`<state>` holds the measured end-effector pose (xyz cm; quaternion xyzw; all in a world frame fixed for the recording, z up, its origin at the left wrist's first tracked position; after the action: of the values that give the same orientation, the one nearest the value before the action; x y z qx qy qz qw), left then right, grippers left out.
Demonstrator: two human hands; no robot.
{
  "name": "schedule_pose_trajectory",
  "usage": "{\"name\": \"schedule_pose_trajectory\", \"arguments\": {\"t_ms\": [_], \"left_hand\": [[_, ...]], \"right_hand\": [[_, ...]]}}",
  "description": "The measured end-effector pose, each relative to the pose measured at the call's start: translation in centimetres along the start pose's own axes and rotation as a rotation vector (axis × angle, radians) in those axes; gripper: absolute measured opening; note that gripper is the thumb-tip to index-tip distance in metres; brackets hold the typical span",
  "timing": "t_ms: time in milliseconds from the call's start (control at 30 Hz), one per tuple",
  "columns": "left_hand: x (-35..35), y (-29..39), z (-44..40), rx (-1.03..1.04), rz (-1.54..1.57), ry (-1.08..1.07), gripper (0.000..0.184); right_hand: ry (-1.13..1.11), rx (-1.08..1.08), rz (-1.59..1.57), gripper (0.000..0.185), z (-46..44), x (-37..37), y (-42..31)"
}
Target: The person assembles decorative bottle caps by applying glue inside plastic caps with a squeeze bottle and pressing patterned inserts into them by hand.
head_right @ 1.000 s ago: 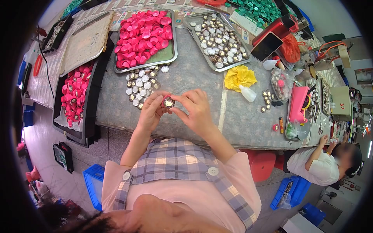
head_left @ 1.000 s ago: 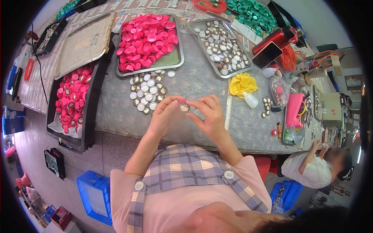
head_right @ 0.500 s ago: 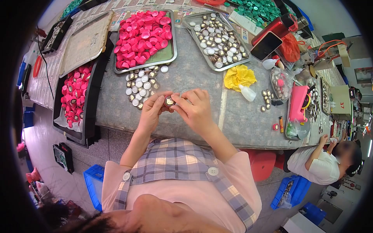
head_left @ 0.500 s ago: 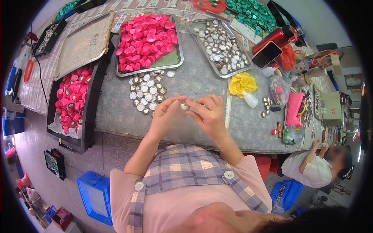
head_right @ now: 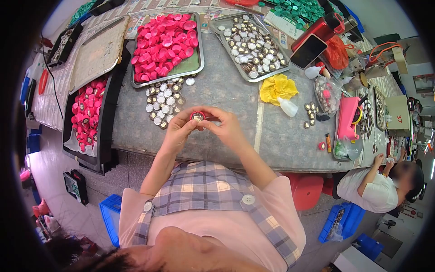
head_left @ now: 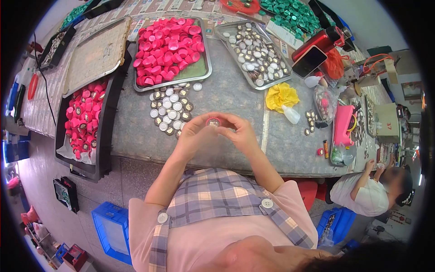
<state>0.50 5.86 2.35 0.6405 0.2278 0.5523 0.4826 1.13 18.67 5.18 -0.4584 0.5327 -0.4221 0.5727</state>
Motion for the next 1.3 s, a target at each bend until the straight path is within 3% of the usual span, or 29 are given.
{"name": "schedule_pose_trajectory", "arguments": {"t_ms": [67, 200, 267, 300, 433, 500, 567, 600, 667, 733, 800, 900, 967, 1033, 1100, 1133, 1167, 1233, 1300], "left_hand": [[0.4, 0.1, 0.0, -0.016, 0.008, 0.0, 0.027], [-0.1, -0.7, -0.2, 0.03, -0.08, -0.026, 0.028], [-0.9, -2.0, 0.1, 0.085, -0.22, -0.017, 0.026], [-1.2, -2.1, 0.1, 0.135, -0.359, -0.012, 0.024], [-3.3, -2.0, 0.4, 0.203, -0.395, 0.075, 0.022], [-5.2, -0.5, 1.0, 0.189, -0.136, 0.214, 0.024], [-9.6, 3.2, 1.4, 0.439, 0.15, 0.44, 0.028], [-12.9, 5.1, 1.4, 0.553, 0.299, 0.408, 0.033], [-17.0, 9.9, 2.7, 0.704, 0.541, 0.491, 0.033], [-19.1, 12.6, 3.6, 0.73, 0.674, 0.451, 0.035], [-19.1, 12.7, 3.3, 0.717, 0.705, 0.471, 0.034], [-16.5, 10.1, 1.1, 0.551, 0.229, 0.54, 0.029], [-13.5, 8.6, -1.3, 0.432, -0.4, 0.47, 0.023], [-12.7, 7.0, -4.7, 0.431, -0.879, 0.442, 0.019], [-12.0, 6.3, -7.8, 0.607, -1.354, 0.411, 0.02], [-11.6, 6.2, -8.7, 0.613, -1.352, 0.406, 0.02], [-10.9, 6.0, -9.5, 0.581, -1.558, 0.423, 0.021], [-10.7, 5.3, -10.6, 0.523, -1.807, 0.427, 0.023], [-10.9, 5.2, -10.7, 0.552, -1.789, 0.414, 0.023]], "right_hand": [[-0.165, 0.316, -0.347, 0.03, 0.1, 0.8, 0.8], [-0.195, 0.284, -0.443, 0.026, -0.4, 1.3, 2.7], [-0.212, 0.504, -0.717, 0.023, -0.1, 1.9, 3.4], [-0.222, 0.501, -0.718, 0.023, -0.3, 2.2, 3.9], [-0.239, 0.34, -0.527, 0.021, -1.6, 3.9, 4.4], [-0.283, 0.289, -0.463, 0.021, -3.4, 4.9, 4.3], [-0.099, 0.136, -0.29, 0.021, -6.0, 4.5, 5.0], [-0.103, 0.131, -0.292, 0.021, -6.9, 4.6, 5.2], [0.029, 0.061, 0.097, 0.019, -8.6, 4.2, 5.3], [0.048, 0.065, 0.086, 0.019, -9.8, 4.5, 5.2], [-0.023, -0.032, 0.704, 0.022, -10.3, 5.5, 4.1], [0.002, -0.037, 0.699, 0.024, -10.3, 6.1, 5.2], [0.049, -0.071, 0.535, 0.019, -10.6, 5.5, 5.3], [0.074, -0.043, 0.441, 0.018, -10.2, 4.3, 5.4], [0.125, -0.026, 0.313, 0.019, -9.4, 2.6, 5.1], [0.125, 0.065, 0.325, 0.019, -8.4, 1.5, 4.5], [0.125, 0.16, 0.338, 0.019, -7.3, 0.1, 4.1], [0.267, 0.172, 0.412, 0.02, -5.2, -4.2, 5.1], [0.612, -0.009, 0.516, 0.021, -2.4, -9.2, 4.9]]}}
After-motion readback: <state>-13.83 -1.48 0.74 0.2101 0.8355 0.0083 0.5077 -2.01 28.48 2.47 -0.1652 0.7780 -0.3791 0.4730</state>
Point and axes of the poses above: each hand's wrist, its own z-axis away from the middle knuckle, its own x-axis out of the palm, y = z × x, the point moved 5 cm from there along -z, towards the middle knuckle, and after that the axes turned 9 degrees about x, right-handed, at the moved point
